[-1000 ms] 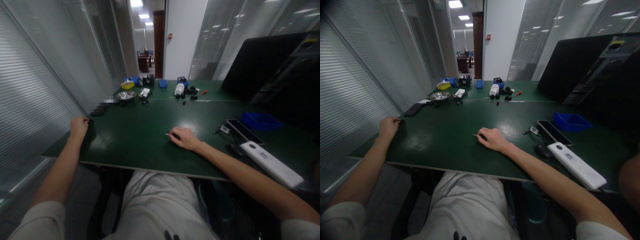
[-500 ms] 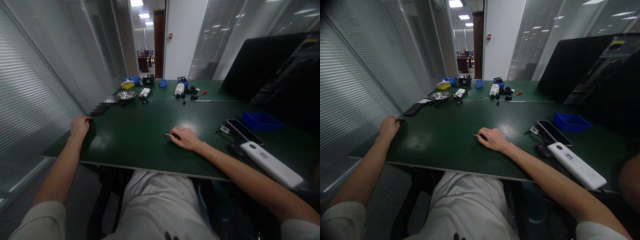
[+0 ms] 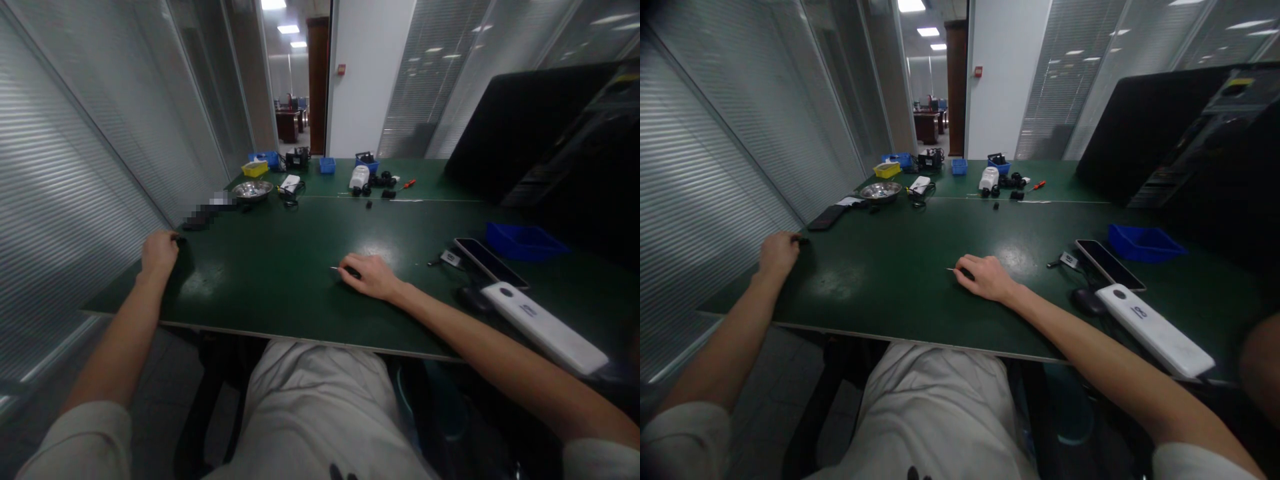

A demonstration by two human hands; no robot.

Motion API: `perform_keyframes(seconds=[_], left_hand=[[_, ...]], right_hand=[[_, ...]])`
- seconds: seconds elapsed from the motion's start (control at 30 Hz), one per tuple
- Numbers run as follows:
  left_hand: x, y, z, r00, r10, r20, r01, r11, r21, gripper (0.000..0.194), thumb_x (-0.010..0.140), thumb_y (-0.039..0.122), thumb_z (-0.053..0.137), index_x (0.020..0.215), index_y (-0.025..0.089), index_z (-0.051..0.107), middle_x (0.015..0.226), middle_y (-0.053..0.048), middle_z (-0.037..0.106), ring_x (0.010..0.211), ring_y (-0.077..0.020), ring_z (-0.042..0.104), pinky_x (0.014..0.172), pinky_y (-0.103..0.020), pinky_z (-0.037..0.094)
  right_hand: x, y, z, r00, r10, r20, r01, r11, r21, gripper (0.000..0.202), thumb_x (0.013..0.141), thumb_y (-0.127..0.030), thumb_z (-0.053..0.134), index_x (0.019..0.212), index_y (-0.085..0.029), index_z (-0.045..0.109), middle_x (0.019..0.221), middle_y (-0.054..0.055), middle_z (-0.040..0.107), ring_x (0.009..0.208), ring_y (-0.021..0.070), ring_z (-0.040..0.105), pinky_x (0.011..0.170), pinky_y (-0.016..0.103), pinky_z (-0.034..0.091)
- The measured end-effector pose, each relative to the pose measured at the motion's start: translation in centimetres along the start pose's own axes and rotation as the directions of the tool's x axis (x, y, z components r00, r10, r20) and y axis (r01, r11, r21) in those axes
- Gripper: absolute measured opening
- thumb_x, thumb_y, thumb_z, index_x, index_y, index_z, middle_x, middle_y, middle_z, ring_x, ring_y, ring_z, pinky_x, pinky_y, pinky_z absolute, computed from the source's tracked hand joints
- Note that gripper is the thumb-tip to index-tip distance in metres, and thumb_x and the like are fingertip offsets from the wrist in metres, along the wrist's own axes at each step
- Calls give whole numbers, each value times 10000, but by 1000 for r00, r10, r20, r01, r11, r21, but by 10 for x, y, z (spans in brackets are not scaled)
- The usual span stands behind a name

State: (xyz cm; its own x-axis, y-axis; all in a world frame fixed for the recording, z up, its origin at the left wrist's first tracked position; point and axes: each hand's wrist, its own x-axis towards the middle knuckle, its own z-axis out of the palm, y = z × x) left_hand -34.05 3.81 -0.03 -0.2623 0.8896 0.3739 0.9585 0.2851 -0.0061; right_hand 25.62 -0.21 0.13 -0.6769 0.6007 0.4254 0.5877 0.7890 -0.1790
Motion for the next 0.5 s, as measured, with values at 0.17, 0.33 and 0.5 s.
perform_keyframes(seconds=[0.17, 0.33, 0.5], left_hand=[[-1, 1, -2, 1000, 6, 5, -6, 1000, 4, 429, 954, 195, 450, 1235, 54, 742, 1205, -201, 674, 1112, -312, 609, 1010, -399, 460], [-2, 2, -4, 998, -55, 9, 55, 998, 11, 387, 960, 247, 495, 1213, 118, 758, 1189, -176, 687, 1074, -316, 601, 952, -433, 480], [-2, 3, -5, 997, -74, -2, 74, 997, 1, 381, 959, 230, 488, 1195, 132, 770, 1180, -197, 675, 1070, -338, 598, 908, -450, 492]], right_hand=[[0, 0, 0, 1000, -8, 3, 8, 1000, 3, 241, 1045, -383, 482, 1015, -212, 649, 939, 47, 720, 732, 150, 631, 642, 280, 371], [0, 1, 0, 1000, -11, 10, 11, 1000, -3, 248, 1052, -386, 472, 1021, -210, 645, 951, 44, 722, 721, 142, 626, 644, 279, 373], [1, 1, 0, 1000, -12, 10, 12, 1000, -4, 256, 1054, -391, 468, 1021, -210, 646, 942, 44, 722, 713, 143, 623, 637, 279, 367]])
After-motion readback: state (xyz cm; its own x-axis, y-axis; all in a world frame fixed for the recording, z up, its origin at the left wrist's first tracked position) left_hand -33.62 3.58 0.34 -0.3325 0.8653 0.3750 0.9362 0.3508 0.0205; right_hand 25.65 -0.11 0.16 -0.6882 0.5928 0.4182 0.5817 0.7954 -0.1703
